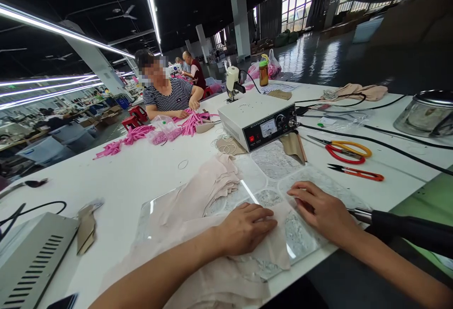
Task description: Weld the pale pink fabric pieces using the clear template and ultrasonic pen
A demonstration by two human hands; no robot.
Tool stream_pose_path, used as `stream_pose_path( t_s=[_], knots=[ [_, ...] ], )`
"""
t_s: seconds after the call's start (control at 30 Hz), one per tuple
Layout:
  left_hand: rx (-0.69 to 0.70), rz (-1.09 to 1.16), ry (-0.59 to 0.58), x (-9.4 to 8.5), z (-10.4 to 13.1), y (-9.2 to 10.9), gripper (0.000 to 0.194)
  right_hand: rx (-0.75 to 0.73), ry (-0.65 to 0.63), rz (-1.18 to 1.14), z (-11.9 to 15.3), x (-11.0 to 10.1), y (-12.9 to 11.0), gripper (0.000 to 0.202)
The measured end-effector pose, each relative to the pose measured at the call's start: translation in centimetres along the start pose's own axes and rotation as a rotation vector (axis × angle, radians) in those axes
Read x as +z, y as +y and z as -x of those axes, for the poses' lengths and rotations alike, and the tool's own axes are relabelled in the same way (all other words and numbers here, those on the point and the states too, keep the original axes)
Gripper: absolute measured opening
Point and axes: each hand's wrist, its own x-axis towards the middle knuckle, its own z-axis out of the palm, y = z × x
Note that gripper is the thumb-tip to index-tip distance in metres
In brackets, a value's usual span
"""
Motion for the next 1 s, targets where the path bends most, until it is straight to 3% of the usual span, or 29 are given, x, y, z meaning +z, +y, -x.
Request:
stream_pose_path(
  t_s=[0.3,0.47,0.6,1.0],
  knots=[
    [0.082,-0.036,-0.078,0.7,-1.2,-0.5,0.035,-0.144,-0.073,-0.245,0.8,-1.2,-1.1,0.023],
    [0.078,-0.054,-0.122,0.4,-1.2,-0.6,0.035,-0.180,-0.122,-0.222,0.9,-1.3,-0.9,0.024],
    [0.085,-0.072,-0.133,0.3,-1.2,-0.5,0.034,-0.139,-0.091,-0.222,1.1,-1.0,-0.7,0.027],
    [0.160,-0.087,-0.152,0.2,-1.5,-1.0,0.039,-0.196,-0.049,-0.108,1.7,-0.4,-0.4,0.030]
  ],
)
